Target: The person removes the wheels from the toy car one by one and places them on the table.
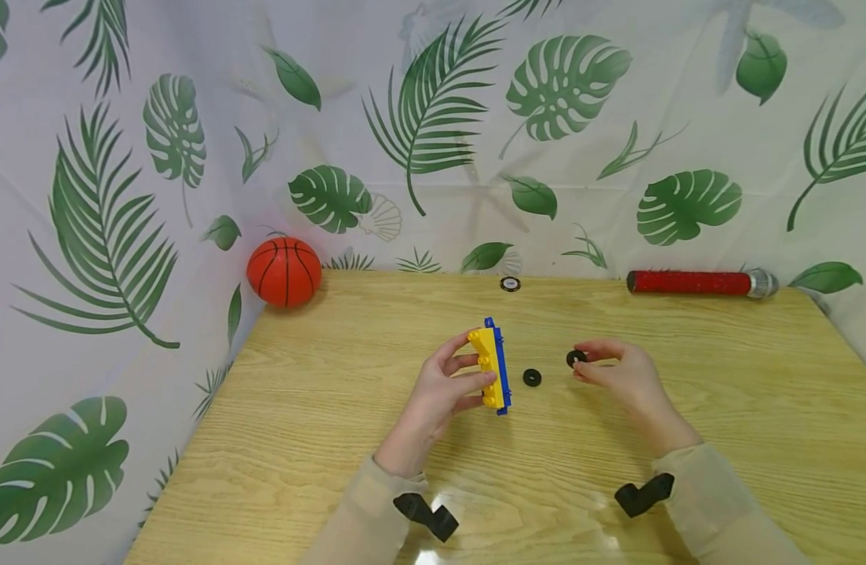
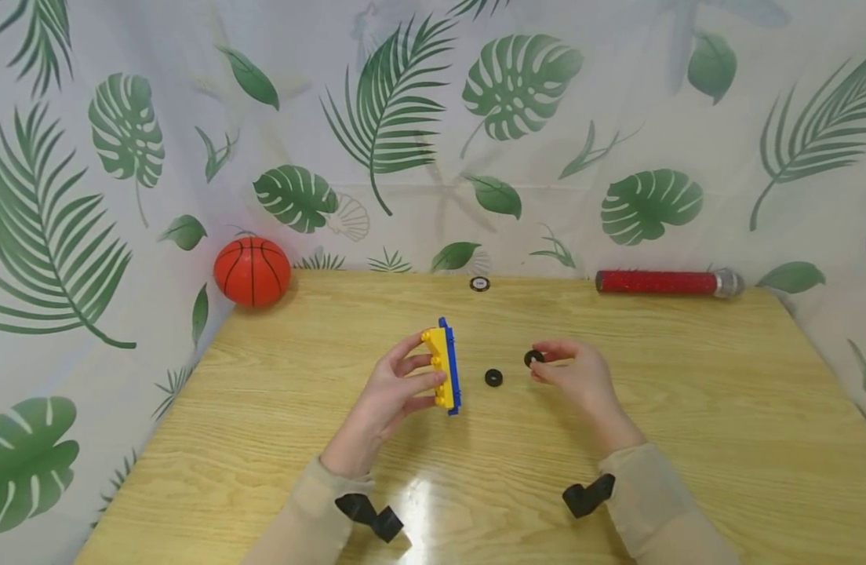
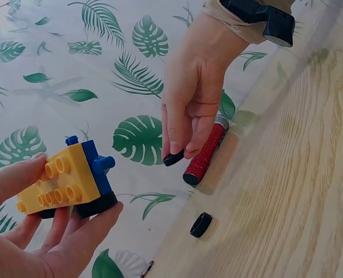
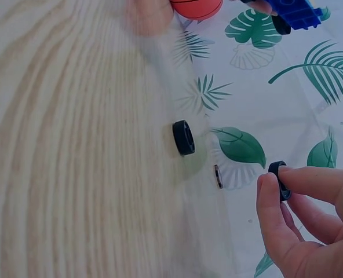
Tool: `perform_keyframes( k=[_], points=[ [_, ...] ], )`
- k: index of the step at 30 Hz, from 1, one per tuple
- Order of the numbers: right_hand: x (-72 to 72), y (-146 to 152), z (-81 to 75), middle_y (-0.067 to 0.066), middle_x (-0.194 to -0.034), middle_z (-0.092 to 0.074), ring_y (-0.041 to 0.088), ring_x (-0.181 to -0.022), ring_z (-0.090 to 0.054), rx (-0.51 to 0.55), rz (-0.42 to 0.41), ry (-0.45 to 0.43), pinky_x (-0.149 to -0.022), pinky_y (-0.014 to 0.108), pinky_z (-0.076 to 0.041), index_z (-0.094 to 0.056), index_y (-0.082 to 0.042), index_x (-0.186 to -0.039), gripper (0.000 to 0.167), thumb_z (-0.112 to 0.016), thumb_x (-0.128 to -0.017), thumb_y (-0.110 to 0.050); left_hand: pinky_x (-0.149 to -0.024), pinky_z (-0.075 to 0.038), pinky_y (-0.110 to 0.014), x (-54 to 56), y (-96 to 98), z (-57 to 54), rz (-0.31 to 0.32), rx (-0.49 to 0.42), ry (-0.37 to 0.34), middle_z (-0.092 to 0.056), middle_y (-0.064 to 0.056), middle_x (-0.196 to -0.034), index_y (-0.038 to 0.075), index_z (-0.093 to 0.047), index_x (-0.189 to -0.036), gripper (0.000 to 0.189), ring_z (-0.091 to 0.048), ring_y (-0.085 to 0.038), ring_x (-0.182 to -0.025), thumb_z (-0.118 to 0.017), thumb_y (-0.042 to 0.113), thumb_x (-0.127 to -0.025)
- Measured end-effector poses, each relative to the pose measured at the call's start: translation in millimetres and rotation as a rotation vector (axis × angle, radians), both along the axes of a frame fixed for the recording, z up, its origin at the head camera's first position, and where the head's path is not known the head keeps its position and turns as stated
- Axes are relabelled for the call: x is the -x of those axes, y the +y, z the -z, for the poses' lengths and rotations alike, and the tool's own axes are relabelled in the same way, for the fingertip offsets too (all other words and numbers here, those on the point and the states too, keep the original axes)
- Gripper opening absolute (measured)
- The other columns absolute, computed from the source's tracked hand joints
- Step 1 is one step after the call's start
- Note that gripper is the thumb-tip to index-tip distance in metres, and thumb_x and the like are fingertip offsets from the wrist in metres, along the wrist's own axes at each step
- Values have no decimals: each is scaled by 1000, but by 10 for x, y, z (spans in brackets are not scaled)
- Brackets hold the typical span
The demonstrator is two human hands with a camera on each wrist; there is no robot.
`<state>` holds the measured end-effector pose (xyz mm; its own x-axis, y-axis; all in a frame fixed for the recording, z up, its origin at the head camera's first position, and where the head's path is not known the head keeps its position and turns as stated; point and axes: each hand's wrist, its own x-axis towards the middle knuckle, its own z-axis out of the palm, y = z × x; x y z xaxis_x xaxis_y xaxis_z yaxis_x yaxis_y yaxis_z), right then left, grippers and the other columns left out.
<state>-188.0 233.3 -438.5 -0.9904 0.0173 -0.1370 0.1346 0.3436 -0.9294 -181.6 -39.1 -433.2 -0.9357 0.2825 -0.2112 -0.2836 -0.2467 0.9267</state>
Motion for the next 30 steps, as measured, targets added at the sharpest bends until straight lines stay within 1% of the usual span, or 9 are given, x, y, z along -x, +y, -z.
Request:
perform_keyframes(
  k=[4, 7, 13, 19, 22, 24, 27, 30],
  points=[
    [13, 30, 24, 25, -125, -51, -3, -81, -63, -71, 9, -27, -75, 17, -56, -52, 9, -137, 50, -68, -92, -6, -73, -62, -36, 7, -5, 6, -4, -5, -5, -60, -9, -115, 19, -50, -144, 65, -68, -18, -90, -73, -1, -87],
    [23, 48, 43, 27, -127, -53, -1, -82, -63, -123, 11, -33, -73, 14, -53, -54, 7, -136, 51, -71, -90, -8, -73, -62, -36, 11, -9, 4, -8, -7, -9, -60, -9, -115, 19, -50, -144, 65, -68, -18, -90, -73, -2, -87],
    [48, 68, 96, 27, -127, -56, -3, -84, -58, -154, 3, -53, -74, 13, -52, -56, 6, -135, 51, -72, -90, -9, -74, -62, -37, 12, -19, 1, -8, -5, -5, -60, -9, -115, 19, -49, -145, 65, -68, -19, -90, -73, -1, -87],
    [80, 70, 187, 26, -121, -57, -2, -81, -63, -106, -14, -71, -76, 19, -57, -55, 10, -134, 47, -69, -90, -2, -74, -62, -37, 8, -24, 2, -12, -10, -5, -60, -9, -115, 20, -49, -145, 66, -68, -19, -90, -73, -1, -87],
    [81, 80, 224, 32, -122, -57, -2, -80, -64, -82, -28, -68, -75, 19, -58, -54, 13, -133, 47, -68, -89, 2, -74, -62, -37, 5, -23, -6, -17, -13, -3, -60, -9, -115, 20, -49, -144, 66, -68, -19, -90, -73, -1, -86],
    [75, 82, 240, 35, -126, -55, -2, -80, -64, -65, -35, -72, -74, 19, -58, -53, 15, -132, 46, -67, -89, 5, -73, -62, -36, 5, -24, -9, -20, -16, -8, -60, -8, -114, 20, -49, -144, 66, -68, -19, -90, -73, -2, -86],
    [65, 83, 257, 36, -124, -55, -1, -79, -64, -35, -36, -83, -73, 20, -58, -52, 18, -131, 46, -66, -88, 9, -73, -62, -36, 3, -31, -13, -24, -16, -11, -60, -8, -114, 20, -49, -144, 66, -68, -19, -91, -73, -1, -86],
    [62, 79, 274, 30, -116, -55, 0, -78, -64, 8, -38, -89, -74, 21, -59, -49, 21, -131, 46, -63, -88, 13, -74, -62, -35, 5, -36, -12, -22, -14, -8, -59, -8, -114, 21, -48, -145, 67, -68, -19, -91, -73, -1, -87]
  ],
)
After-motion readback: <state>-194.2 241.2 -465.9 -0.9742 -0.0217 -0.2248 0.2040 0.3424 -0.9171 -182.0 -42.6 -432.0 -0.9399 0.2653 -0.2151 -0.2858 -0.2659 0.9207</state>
